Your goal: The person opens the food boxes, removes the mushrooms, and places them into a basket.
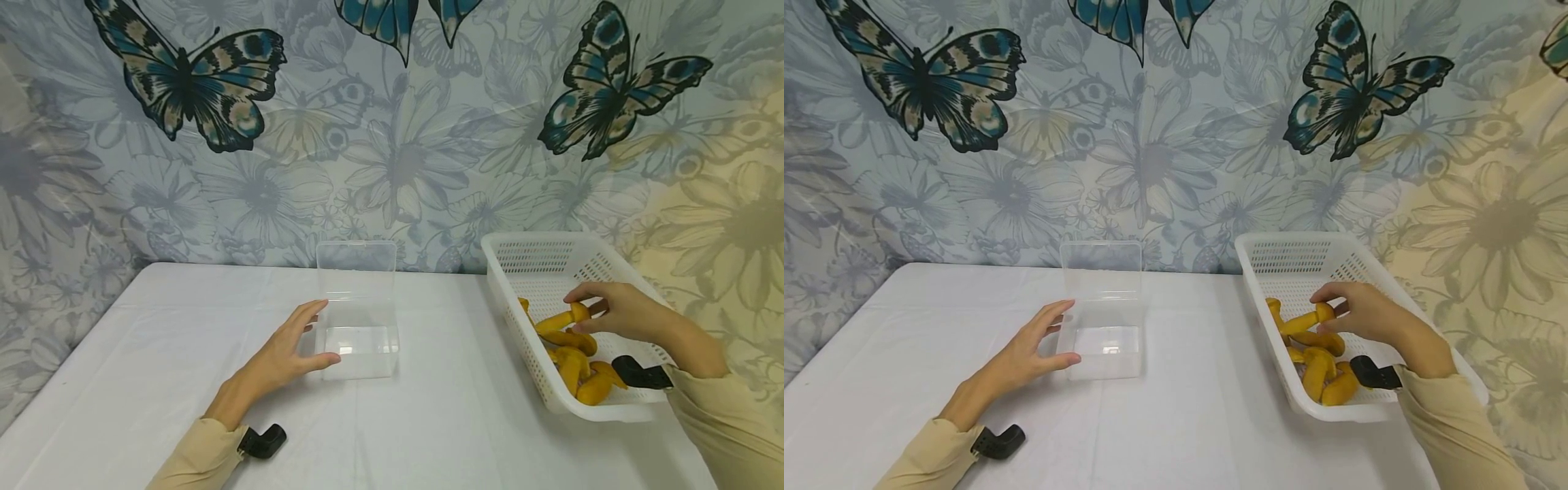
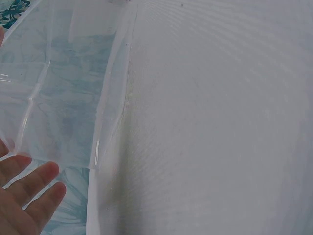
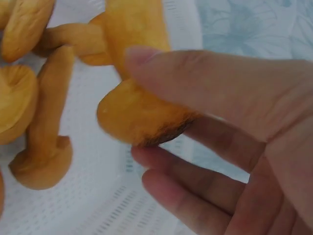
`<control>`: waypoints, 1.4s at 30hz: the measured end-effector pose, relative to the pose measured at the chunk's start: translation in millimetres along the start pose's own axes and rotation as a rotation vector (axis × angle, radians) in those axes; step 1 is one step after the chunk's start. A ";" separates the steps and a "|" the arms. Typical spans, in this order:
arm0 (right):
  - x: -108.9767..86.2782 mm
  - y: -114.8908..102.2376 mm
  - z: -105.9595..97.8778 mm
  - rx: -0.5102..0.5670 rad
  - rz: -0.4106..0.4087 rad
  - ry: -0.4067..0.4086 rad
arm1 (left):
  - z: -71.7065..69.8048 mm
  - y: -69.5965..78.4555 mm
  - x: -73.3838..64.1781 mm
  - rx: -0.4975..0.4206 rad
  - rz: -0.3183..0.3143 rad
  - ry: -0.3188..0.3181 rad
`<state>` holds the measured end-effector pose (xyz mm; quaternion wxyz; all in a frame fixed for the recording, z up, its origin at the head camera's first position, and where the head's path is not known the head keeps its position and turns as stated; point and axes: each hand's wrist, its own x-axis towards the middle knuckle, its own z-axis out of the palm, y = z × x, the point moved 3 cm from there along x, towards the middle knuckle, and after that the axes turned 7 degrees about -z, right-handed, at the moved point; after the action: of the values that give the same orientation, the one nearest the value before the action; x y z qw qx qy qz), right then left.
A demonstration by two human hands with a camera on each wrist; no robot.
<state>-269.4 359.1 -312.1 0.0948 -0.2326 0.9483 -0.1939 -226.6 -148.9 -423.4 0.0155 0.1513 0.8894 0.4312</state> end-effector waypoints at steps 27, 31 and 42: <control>5.1 10.5 22.3 0.148 0.054 -0.215 | -1.6 0.2 -0.1 -0.001 -0.001 -0.002; 4.9 8.7 21.7 0.171 0.063 -0.241 | -2.1 0.9 -0.2 0.003 -0.004 -0.001; 7.9 0.0 19.5 0.133 -0.017 -0.179 | -1.2 -1.1 0.4 0.002 -0.001 0.002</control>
<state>-271.1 349.0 -330.5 0.1929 -0.2501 0.9191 -0.2356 -227.5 -150.4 -423.5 0.0146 0.1505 0.8899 0.4304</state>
